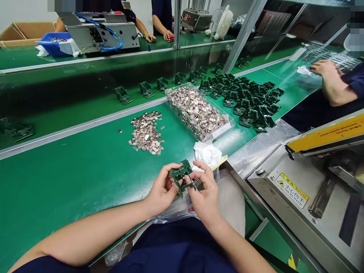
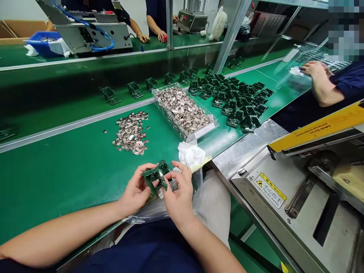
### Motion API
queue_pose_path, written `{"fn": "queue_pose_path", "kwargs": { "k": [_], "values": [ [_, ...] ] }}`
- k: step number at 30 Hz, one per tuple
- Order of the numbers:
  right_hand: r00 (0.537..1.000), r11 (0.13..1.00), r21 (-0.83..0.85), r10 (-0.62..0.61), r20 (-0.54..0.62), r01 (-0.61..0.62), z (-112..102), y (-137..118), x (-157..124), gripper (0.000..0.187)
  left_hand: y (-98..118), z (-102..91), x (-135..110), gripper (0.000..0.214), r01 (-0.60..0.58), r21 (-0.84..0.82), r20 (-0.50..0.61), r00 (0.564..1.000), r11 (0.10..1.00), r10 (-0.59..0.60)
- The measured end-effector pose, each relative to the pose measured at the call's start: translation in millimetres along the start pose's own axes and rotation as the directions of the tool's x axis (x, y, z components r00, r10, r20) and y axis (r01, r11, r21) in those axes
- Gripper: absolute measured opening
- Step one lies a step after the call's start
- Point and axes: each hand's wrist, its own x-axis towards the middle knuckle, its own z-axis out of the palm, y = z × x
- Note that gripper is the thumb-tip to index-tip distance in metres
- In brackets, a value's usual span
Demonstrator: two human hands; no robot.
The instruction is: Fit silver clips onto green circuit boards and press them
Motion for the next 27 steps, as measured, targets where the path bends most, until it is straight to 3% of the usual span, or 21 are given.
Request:
{"fn": "queue_pose_path", "kwargs": {
  "k": [5,9,16,27],
  "values": [
    [0.999,0.997,0.053,0.048,-0.014,-0.047,2,1,-2,0.007,-6,-1.6,-2,0.03,0.001,0.086,-0.032,0.999,0.996,0.002],
    [0.991,0.967,0.219,0.128,0.03,-0.132,4,2,-3,0.006,-6,-1.1,-3,0.03,0.069,0.081,-0.069,0.996,0.994,-0.064],
    [0.957,0.846,0.454,0.282,0.067,-0.281,8,-1,-1,0.008,-3,1.9,-4,0.031,0.08,0.02,-0.062,0.995,0.997,-0.079],
    [0.864,0.615,0.637,0.472,0.177,-0.466,3,-11,-8,0.028,13,12.3,-10,0.031,0.151,0.006,-0.063,0.987,0.989,-0.15]
  ]
}}
